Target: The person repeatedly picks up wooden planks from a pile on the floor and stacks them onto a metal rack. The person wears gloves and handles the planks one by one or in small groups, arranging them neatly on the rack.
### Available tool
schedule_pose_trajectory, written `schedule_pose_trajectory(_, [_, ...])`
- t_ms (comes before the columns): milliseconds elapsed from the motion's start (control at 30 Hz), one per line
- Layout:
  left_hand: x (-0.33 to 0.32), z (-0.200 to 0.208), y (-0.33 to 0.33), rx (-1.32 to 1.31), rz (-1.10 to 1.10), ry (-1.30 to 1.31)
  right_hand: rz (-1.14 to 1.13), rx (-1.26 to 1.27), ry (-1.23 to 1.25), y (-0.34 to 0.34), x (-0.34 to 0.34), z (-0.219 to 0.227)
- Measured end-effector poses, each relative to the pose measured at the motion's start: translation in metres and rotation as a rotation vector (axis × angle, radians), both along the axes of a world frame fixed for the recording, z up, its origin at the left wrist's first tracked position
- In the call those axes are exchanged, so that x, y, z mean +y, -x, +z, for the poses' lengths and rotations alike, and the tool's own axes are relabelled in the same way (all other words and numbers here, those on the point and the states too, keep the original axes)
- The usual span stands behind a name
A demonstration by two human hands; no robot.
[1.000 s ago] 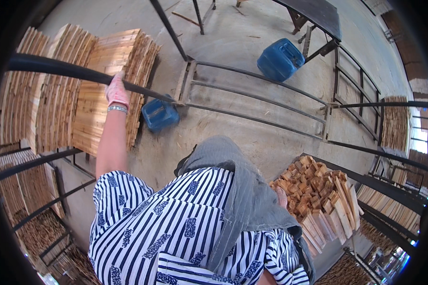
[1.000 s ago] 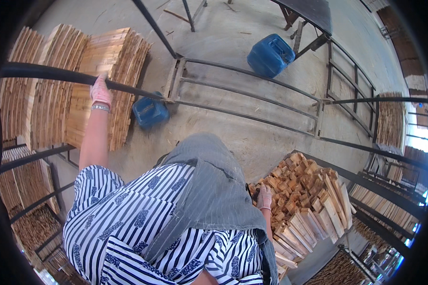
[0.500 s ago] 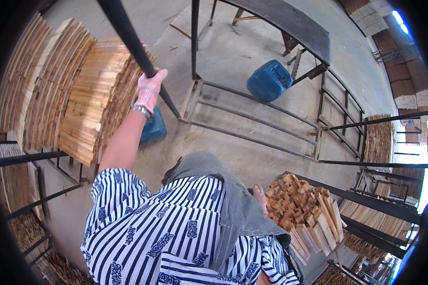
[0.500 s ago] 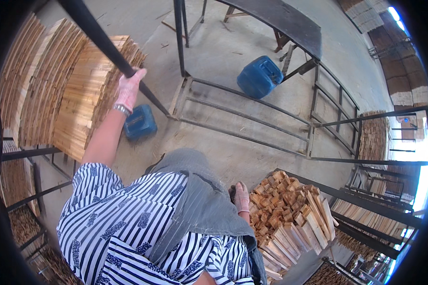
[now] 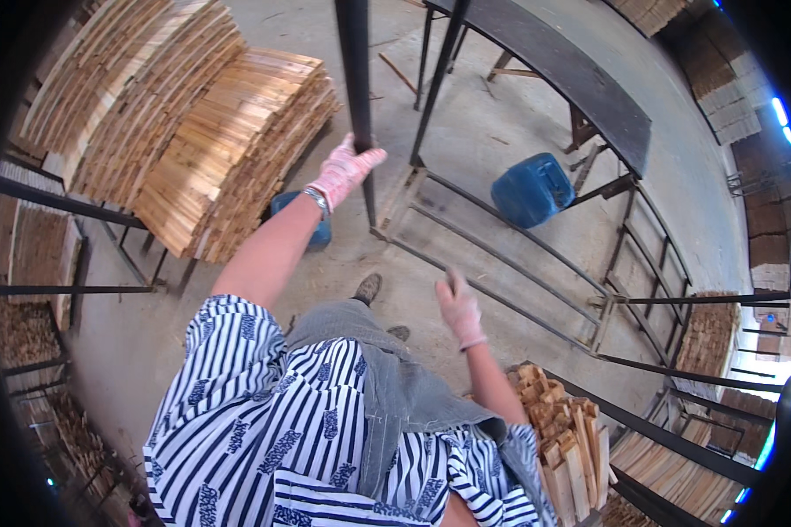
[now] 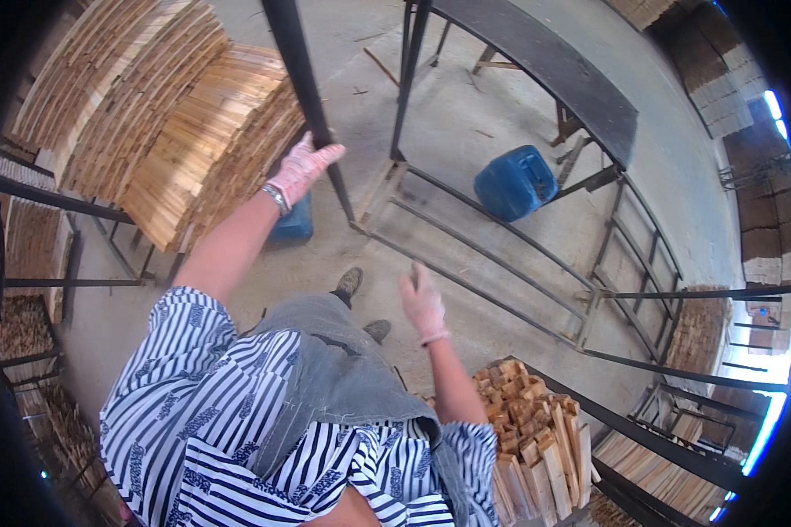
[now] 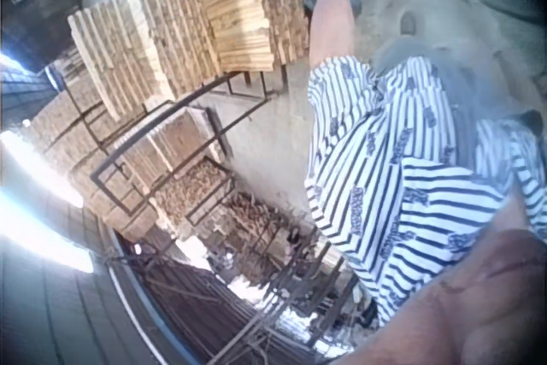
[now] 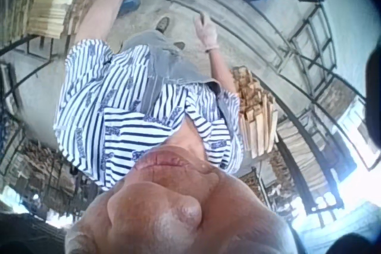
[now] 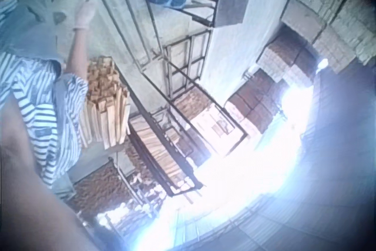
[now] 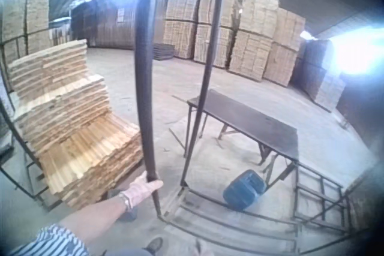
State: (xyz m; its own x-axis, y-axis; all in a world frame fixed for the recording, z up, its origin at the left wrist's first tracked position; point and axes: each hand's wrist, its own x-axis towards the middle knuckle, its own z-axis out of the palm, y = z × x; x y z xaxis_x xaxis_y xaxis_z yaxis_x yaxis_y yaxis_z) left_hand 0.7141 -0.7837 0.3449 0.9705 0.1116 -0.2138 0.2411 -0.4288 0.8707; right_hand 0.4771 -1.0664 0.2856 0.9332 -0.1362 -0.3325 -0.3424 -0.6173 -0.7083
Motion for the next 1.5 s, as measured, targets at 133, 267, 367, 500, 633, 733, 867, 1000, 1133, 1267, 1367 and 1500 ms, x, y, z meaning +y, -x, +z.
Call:
schedule_pose_trajectory(133, [0.017,0.004,0.025,0.002,-0.120,0.354,0.200,-0.259,-0.020,-0.120,0.066,0.045])
schedule_pose_trajectory(267, [0.079,-0.010,0.068,0.220,-0.367,0.645,0.201,-0.473,-0.133,-0.210,0.142,0.074])
schedule_pose_trajectory(367, [0.144,-0.059,0.118,0.462,-0.266,0.365,0.066,-0.513,-0.550,-0.236,0.172,0.076])
schedule_pose_trajectory(500, [0.278,-0.139,0.209,0.638,-0.348,-0.430,-0.104,-0.415,-0.527,-0.237,0.174,0.065])
schedule_pose_trajectory(633, [0.388,-0.181,0.274,0.643,-0.470,-0.965,-0.107,-0.465,-0.604,-0.237,0.168,0.057])
schedule_pose_trajectory(733, [0.398,-0.203,0.270,0.604,0.121,-0.396,-0.061,-0.464,-0.603,-0.242,0.168,0.051])
schedule_pose_trajectory(867, [0.332,-0.216,0.231,0.435,0.477,0.231,0.028,-0.492,-0.559,-0.248,0.167,0.043])
schedule_pose_trajectory(1000, [0.247,-0.214,0.227,0.420,0.335,0.294,0.032,-0.496,-0.443,-0.249,0.168,0.040])
schedule_pose_trajectory(1133, [0.213,-0.225,0.273,0.361,0.340,0.203,-0.035,-0.445,-0.714,-0.246,0.173,0.047])
schedule_pose_trajectory(1267, [0.217,-0.246,0.319,0.541,0.314,0.170,-0.020,-0.442,-0.750,-0.246,0.173,0.053])
schedule_pose_trajectory(1367, [0.208,-0.250,0.340,0.586,0.401,0.148,0.058,-0.460,-0.712,-0.247,0.168,0.054])
schedule_pose_trajectory(1500, [0.178,-0.232,0.336,0.528,0.461,0.202,0.036,-0.393,-0.753,-0.247,0.164,0.059])
